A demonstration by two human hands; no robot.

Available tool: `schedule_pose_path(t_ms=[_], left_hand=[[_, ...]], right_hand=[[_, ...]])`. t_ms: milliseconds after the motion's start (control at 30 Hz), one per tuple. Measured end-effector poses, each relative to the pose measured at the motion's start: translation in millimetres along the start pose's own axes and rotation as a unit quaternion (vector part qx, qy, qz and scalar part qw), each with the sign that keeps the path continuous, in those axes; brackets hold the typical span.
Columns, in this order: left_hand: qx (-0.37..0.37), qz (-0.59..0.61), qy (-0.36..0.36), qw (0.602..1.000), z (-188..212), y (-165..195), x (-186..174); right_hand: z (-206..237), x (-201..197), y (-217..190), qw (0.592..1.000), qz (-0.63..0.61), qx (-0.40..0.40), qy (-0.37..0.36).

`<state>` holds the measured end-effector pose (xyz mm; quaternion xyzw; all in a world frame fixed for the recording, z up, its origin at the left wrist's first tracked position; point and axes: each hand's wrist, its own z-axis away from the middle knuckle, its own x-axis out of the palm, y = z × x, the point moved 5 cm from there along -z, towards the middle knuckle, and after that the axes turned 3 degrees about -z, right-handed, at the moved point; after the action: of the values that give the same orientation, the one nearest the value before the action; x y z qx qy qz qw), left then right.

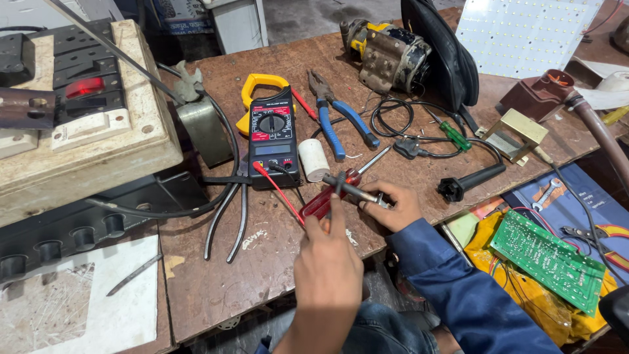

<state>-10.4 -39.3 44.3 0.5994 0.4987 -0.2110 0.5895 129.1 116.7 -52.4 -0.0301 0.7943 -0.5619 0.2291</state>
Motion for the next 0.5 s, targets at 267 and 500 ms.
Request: schedule_pose_path(t_ms=[267,500], left_hand=[[0.066,-0.048,-0.059,0.995,2,15,4],[0.137,-0.166,-0.041,0.976,-26,-13,-6]], right_hand=[[-3,-2,1,0.998,0.053,-0.045,-0.006],[-3,-1,-5,1.000,0.016,0.020,-0.010]])
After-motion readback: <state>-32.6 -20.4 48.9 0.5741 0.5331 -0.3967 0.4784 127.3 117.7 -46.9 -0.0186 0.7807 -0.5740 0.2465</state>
